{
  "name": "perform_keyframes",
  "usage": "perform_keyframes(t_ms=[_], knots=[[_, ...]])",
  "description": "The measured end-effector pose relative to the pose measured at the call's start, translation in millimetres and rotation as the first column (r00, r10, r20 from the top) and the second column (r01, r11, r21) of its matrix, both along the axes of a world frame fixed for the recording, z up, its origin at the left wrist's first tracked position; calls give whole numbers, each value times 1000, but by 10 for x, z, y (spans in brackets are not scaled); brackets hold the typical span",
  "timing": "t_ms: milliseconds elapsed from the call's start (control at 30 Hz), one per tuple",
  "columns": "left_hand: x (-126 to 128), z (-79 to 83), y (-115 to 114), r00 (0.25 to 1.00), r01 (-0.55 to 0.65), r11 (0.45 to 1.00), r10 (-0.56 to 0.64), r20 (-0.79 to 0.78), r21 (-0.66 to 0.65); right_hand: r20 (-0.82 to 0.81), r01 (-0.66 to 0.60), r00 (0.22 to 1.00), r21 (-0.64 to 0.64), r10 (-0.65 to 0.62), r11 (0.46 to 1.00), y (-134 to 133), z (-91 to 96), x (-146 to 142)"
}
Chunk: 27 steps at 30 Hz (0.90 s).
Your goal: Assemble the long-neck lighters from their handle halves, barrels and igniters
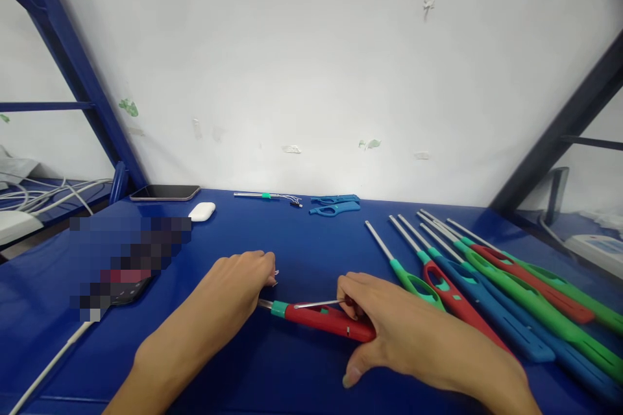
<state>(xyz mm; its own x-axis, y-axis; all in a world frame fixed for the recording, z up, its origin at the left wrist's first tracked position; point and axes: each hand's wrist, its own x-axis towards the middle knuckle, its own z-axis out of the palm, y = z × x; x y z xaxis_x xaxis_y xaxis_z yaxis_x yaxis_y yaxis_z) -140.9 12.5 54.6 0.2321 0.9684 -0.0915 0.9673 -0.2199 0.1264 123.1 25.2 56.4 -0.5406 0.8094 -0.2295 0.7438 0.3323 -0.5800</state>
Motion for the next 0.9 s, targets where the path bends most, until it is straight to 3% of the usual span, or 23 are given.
perform_keyframes(t_ms=[333,500,700,900], knots=[[101,64,47,1000,12,997,-11,-20,77,-23,20,1000,33,-20,999,-27,40,59],[221,53,-43,975,5,988,-39,219,153,-72,100,994,195,-87,976,-49,193,218],[408,4,-185,869,-97,992,42,493,85,-48,78,997,315,-66,946,-76,287,334],[448,47,-195,591,-106,994,91,801,-35,-46,38,999,354,-24,934,-189,352,310]])
